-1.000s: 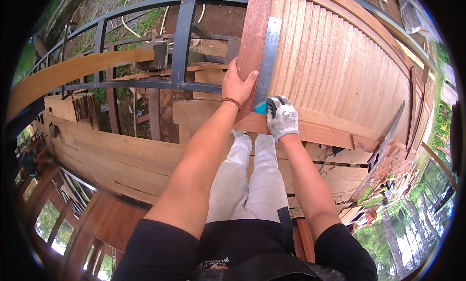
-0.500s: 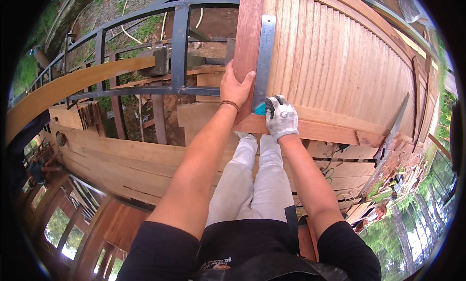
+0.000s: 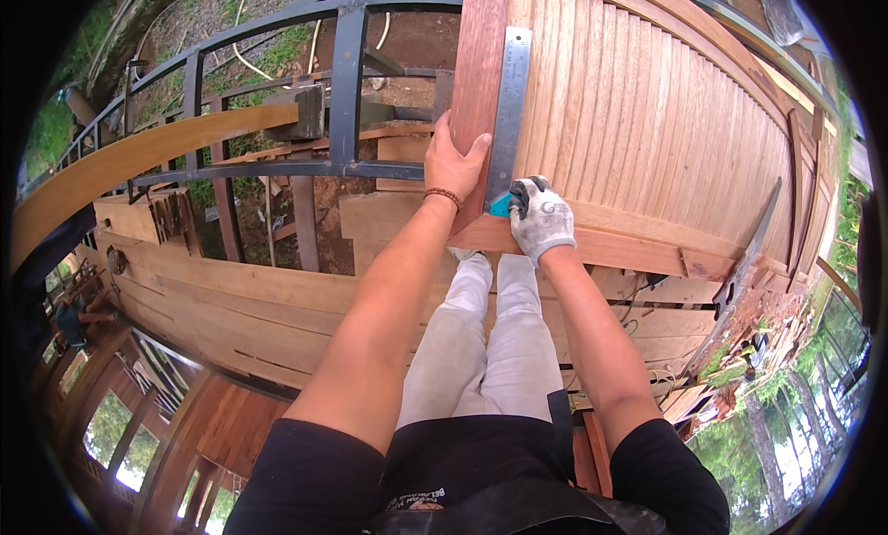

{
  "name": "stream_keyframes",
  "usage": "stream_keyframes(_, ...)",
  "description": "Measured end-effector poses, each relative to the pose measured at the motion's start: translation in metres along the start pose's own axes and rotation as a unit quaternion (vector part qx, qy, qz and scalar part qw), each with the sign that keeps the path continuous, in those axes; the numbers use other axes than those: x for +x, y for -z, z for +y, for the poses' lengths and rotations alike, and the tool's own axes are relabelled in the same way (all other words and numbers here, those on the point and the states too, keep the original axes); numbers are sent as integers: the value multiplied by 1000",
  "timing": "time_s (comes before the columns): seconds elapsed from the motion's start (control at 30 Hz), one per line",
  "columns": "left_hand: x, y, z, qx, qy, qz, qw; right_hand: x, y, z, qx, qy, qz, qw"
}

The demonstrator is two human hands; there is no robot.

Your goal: The person uses a hand saw to cut a wooden plank on a workbench. They then use a power sander to smooth the cut edge. The person repositions the plank and continues cutting and sanding.

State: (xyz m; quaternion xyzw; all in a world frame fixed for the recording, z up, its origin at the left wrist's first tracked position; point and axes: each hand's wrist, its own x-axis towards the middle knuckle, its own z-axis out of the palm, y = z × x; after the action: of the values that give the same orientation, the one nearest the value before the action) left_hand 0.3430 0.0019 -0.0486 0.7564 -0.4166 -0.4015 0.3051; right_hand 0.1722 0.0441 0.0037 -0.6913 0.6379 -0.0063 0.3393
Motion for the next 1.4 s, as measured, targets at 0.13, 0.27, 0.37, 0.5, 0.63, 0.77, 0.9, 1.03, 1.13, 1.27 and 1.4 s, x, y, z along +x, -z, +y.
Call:
stream_keyframes(0.13,0,0,0,-8,4,-2,1000,0,-2,1,1,6,9,1000)
stream_keyframes(0.27,-1,1,4,3,-4,1,1000,0,-3,1,-2,16,15,1000)
stream_keyframes(0.37,-1,2,5,-12,-2,-2,1000,1,-2,0,-6,21,24,999)
stream_keyframes(0.5,-1,2,5,-8,0,-6,1000,1,-1,-2,-9,8,-4,1000)
stream_keyframes(0.63,0,2,3,4,7,-6,1000,1,0,-2,2,7,10,1000)
stream_keyframes(0.77,0,1,2,-2,-2,0,1000,1,-2,-2,14,-6,6,1000)
stream_keyframes(0.9,-1,1,3,3,1,-1,1000,0,-4,-3,10,-6,8,1000)
stream_keyframes(1.03,-1,1,3,-3,-16,2,1000,-1,-5,-4,18,-11,16,1000)
stream_keyframes(1.13,0,0,2,9,2,-4,1000,-1,-5,-3,38,2,49,998)
stream_keyframes(1.27,0,0,1,24,-6,6,1000,-2,-7,-2,33,-2,44,998)
stream_keyframes(1.4,-1,0,2,21,-4,3,1000,-3,-8,-2,22,2,32,999)
